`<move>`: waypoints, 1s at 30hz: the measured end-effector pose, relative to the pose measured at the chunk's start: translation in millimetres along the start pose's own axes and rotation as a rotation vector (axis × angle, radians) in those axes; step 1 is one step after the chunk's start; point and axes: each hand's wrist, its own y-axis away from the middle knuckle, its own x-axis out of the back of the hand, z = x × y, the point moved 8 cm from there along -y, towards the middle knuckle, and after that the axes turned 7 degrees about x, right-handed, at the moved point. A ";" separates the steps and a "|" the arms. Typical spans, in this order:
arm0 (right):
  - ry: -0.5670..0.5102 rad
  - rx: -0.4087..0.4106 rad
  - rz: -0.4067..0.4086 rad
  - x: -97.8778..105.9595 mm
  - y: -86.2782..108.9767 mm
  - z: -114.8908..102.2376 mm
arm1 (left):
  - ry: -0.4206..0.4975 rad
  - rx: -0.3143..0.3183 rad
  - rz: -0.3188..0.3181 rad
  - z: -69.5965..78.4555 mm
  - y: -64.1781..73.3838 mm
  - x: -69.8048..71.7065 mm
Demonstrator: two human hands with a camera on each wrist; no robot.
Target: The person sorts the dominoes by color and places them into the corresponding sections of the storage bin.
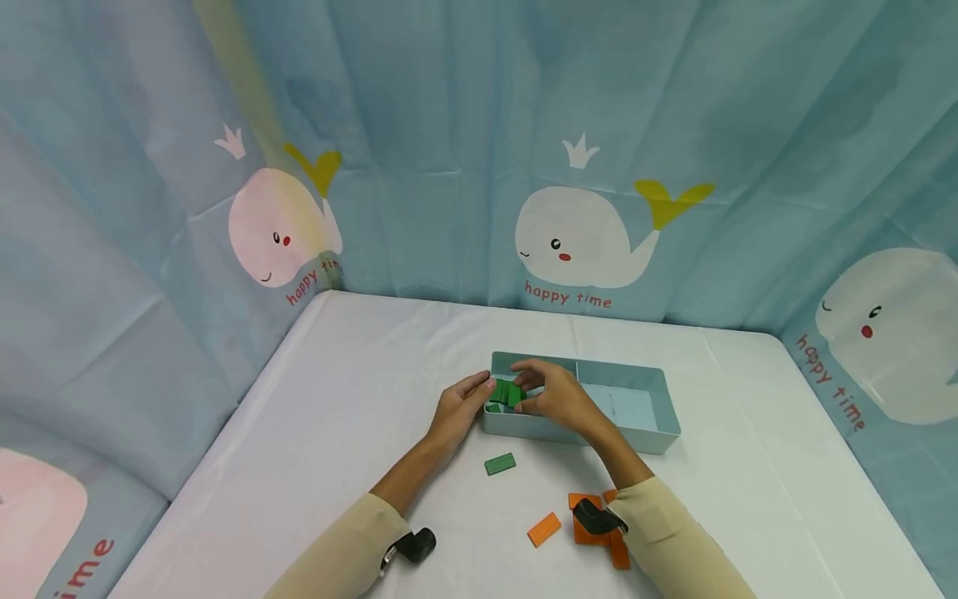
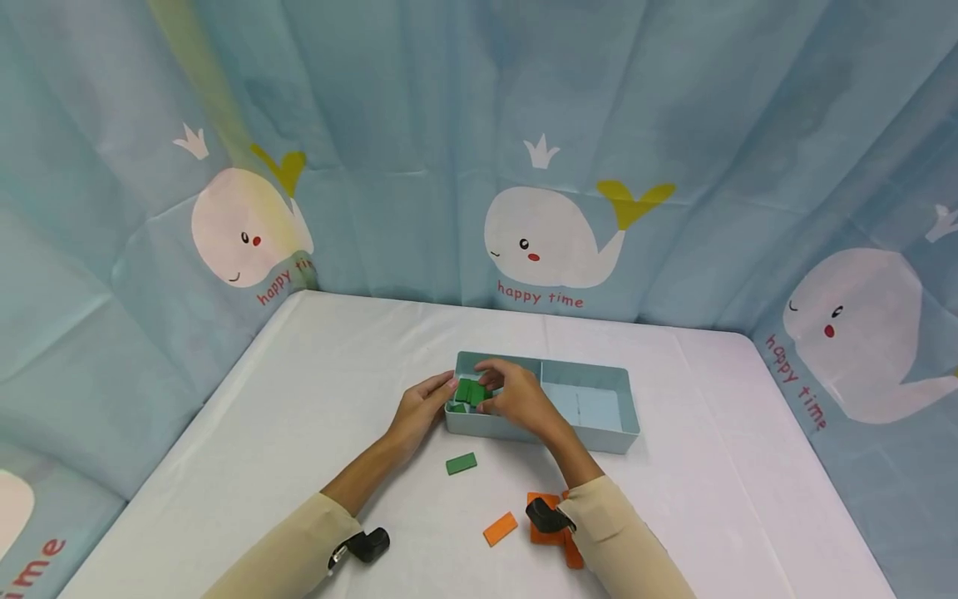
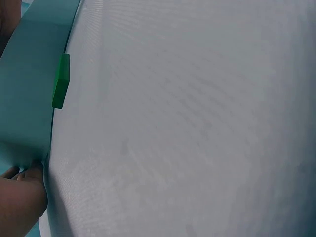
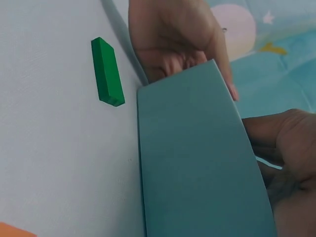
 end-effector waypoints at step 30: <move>-0.167 0.059 -0.089 -2.7 -1.7 3.7 | 0.020 0.002 -0.007 -0.7 -0.9 0.1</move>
